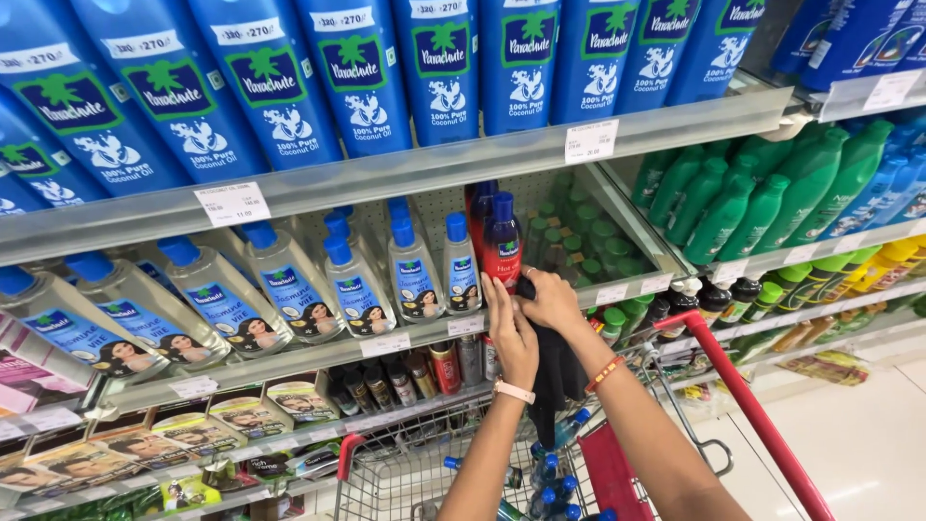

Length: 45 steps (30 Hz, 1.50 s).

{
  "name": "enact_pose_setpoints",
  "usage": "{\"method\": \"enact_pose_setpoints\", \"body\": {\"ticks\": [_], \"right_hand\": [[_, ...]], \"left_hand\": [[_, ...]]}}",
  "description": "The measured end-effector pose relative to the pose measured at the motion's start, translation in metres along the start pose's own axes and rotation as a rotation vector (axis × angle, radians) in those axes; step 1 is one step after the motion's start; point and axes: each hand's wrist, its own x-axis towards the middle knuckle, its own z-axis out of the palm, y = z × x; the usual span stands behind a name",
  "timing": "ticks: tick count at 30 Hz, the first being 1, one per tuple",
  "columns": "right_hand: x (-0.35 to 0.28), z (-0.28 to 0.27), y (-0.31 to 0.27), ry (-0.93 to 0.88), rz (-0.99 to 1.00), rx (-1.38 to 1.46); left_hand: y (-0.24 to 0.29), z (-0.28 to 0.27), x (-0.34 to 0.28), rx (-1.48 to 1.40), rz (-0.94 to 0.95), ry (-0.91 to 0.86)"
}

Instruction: The recorder is selecting and placing various hair care products into a shopping cart in a convenience store.

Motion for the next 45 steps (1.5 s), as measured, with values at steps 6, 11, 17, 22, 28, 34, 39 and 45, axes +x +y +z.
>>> {"method": "enact_pose_setpoints", "body": {"ticks": [6,11,17,22,28,34,39,45], "right_hand": [[0.007,0.006,0.008,-0.004,-0.032,-0.023],[0.009,0.009,0.008,-0.008,0.004,-0.051],[0.006,0.006,0.003,-0.011,0.037,-0.061],[0.007,-0.006,-0.001,0.011,-0.029,0.02],[0.031,-0.003,0.013,0.011,-0.18,0.198],[0.043,0.001,0.019,-0.075,-0.224,0.373],[0.041,0.001,0.019,0.01,-0.283,0.319],[0.042,-0.002,0.018,0.0,-0.321,0.406]], "left_hand": [[0.002,0.001,0.002,-0.022,-0.007,0.011],[-0.002,0.002,0.001,-0.016,-0.001,0.011],[0.004,0.0,0.003,-0.092,-0.086,0.036],[0.039,-0.007,0.039,-0.091,0.035,0.069],[0.03,0.008,0.079,-0.049,0.052,0.063],[0.003,0.025,0.09,0.05,-0.033,0.051],[0.0,0.031,0.097,0.042,-0.087,0.081],[-0.007,0.034,0.096,0.049,-0.103,0.094]]}}
